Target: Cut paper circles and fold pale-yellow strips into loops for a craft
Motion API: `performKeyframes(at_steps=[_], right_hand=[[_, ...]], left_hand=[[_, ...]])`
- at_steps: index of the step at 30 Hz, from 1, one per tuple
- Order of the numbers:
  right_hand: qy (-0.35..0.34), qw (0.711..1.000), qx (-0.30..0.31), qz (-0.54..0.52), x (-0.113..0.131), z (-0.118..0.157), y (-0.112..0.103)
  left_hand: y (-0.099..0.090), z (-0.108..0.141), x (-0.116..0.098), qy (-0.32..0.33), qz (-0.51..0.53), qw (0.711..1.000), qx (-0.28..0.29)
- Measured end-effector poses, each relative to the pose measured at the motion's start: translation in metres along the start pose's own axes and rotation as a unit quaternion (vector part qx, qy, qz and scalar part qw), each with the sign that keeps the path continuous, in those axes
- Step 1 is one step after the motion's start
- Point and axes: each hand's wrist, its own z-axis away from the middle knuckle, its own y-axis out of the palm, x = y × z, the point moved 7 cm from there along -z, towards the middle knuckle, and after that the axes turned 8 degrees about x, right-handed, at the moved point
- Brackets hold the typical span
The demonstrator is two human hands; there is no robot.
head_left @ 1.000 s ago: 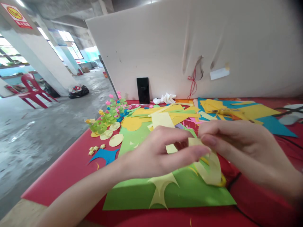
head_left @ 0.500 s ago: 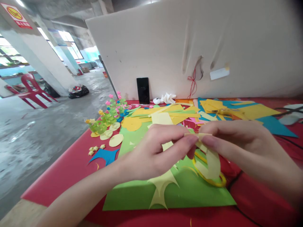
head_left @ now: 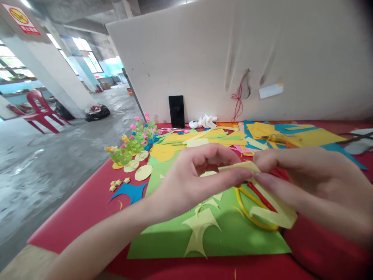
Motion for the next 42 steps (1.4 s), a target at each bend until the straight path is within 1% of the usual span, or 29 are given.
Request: performKeyframes(at_steps=[3,7,11,14,18,23,29,37,42], right_hand=[[0.001,1.000,0.002,0.014,-0.0008,0.0000,0.0001],[-0.025,0.999,-0.004,0.034,-0.0019,-0.0012,-0.0001],[-0.038,0.998,0.008,0.051,-0.0028,-0.0008,0.0012],[-0.045,0.998,0.012,0.049,-0.0008,-0.0011,0.0012],[-0.046,0.998,0.031,0.028,0.0012,-0.0027,0.0029],[-0.043,0.997,0.049,0.030,-0.0010,-0.0016,0.0041],[-0.035,0.996,0.054,0.058,-0.0039,-0.0003,0.0050],[-0.049,0.994,0.058,0.074,-0.0029,-0.0003,0.0058],[-0.058,0.994,0.045,0.077,0.0004,0.0009,0.0038]], left_hand=[[-0.0011,0.0013,-0.0010,-0.007,-0.005,1.000,-0.013],[-0.0016,0.0026,-0.0048,0.012,-0.040,0.999,-0.023],[-0.0013,0.0024,-0.0051,0.031,-0.054,0.998,-0.027],[-0.0022,0.0023,-0.0051,0.047,-0.051,0.997,-0.033],[-0.0010,0.0026,-0.0027,0.031,-0.027,0.999,-0.018],[-0.0046,0.0029,-0.0072,0.039,-0.031,0.998,-0.043],[-0.0025,0.0013,-0.0068,0.042,-0.038,0.998,-0.026],[-0.0030,0.0023,-0.0061,0.048,-0.070,0.996,-0.027],[-0.0023,0.0025,-0.0046,0.047,-0.081,0.995,-0.028]])
